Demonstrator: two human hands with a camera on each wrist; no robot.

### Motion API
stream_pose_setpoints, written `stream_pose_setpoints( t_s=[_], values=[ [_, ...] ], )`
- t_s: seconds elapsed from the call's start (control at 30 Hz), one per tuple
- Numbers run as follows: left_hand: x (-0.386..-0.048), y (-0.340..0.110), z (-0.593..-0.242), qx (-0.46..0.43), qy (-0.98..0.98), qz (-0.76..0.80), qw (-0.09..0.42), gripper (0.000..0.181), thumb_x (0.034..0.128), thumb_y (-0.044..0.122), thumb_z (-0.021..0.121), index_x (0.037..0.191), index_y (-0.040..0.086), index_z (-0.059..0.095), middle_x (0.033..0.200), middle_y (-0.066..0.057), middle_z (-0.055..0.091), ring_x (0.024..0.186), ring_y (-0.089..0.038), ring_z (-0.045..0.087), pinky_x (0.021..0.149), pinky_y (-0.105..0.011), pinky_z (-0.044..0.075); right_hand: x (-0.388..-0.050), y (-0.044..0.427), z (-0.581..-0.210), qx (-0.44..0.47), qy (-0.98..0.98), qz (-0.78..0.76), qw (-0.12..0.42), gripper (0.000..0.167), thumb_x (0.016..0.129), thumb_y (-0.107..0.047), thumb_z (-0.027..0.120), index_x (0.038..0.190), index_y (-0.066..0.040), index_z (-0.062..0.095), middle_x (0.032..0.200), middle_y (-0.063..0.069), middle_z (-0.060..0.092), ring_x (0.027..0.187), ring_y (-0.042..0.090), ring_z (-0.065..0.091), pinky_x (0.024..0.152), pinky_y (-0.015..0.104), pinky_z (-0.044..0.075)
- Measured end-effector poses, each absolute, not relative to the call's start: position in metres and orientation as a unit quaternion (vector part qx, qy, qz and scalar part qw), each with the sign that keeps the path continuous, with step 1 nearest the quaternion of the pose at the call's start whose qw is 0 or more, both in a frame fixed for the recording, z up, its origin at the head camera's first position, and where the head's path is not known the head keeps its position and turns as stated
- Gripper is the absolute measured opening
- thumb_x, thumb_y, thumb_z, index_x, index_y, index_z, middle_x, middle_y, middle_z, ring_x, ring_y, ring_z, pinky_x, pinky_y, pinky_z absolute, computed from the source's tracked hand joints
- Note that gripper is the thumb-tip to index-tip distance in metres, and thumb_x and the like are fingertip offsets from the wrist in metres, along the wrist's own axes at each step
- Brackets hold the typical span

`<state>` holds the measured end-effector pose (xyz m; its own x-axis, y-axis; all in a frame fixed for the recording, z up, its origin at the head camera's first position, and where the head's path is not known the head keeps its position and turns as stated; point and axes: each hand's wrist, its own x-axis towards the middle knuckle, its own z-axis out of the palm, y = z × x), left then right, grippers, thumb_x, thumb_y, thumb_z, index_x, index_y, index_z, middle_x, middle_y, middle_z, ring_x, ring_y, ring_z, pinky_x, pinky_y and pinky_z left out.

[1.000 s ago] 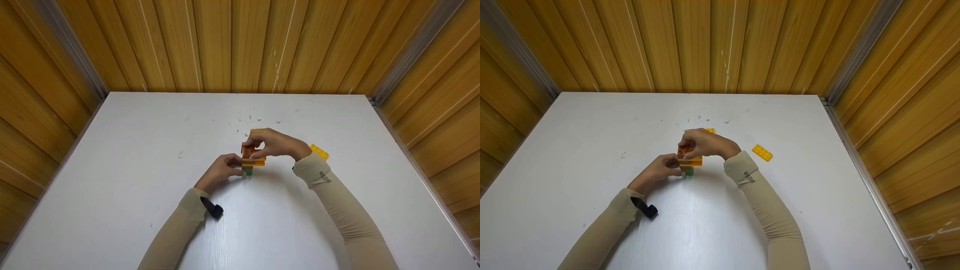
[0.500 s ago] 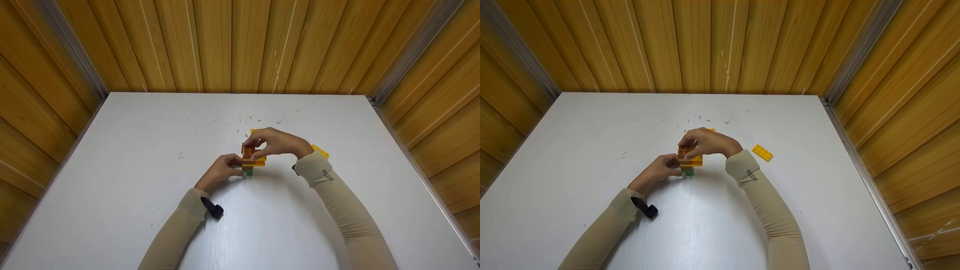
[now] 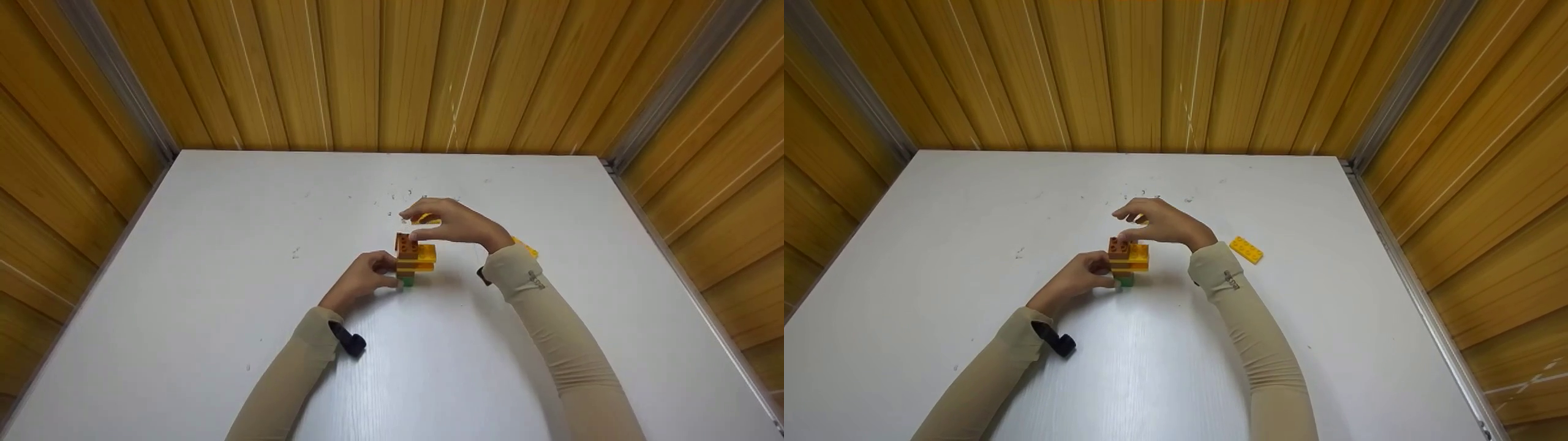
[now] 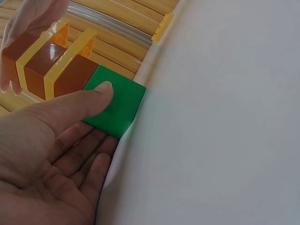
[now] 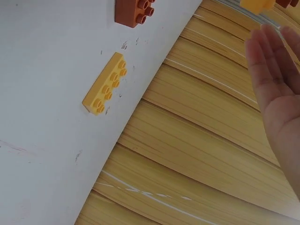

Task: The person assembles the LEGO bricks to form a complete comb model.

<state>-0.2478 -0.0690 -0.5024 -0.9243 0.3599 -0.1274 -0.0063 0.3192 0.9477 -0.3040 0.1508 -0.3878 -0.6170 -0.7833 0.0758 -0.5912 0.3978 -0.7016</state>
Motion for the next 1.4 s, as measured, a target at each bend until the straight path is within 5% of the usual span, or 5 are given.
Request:
stream_pose_setpoints(
  t_s=[0.57,1.4],
  values=[
    [-0.248,-0.069,-0.501,0.113,0.799,0.568,0.163,0.035,0.0761,0.006,0.079,0.108,0.006,0.064,0.116,-0.009,0.068,0.110,-0.020,0.063,0.101,-0.035,0.047,-0.339,0.174,-0.417,-0.327,0.861,-0.383,0.073,0.046,0.089,-0.024,0.067,0.130,-0.006,0.057,0.132,0.012,0.057,0.125,0.028,0.051,0.108,0.042,0.041],
    [-0.247,-0.069,-0.501,0.116,0.802,0.564,0.159,0.033,0.0768,0.009,0.079,0.107,0.009,0.067,0.114,-0.006,0.069,0.107,-0.019,0.064,0.101,-0.037,0.046,-0.363,0.180,-0.452,-0.186,0.901,-0.368,0.135,0.051,0.094,-0.019,0.061,0.141,-0.005,0.046,0.147,0.014,0.044,0.137,0.032,0.039,0.114,0.043,0.032]
  ],
)
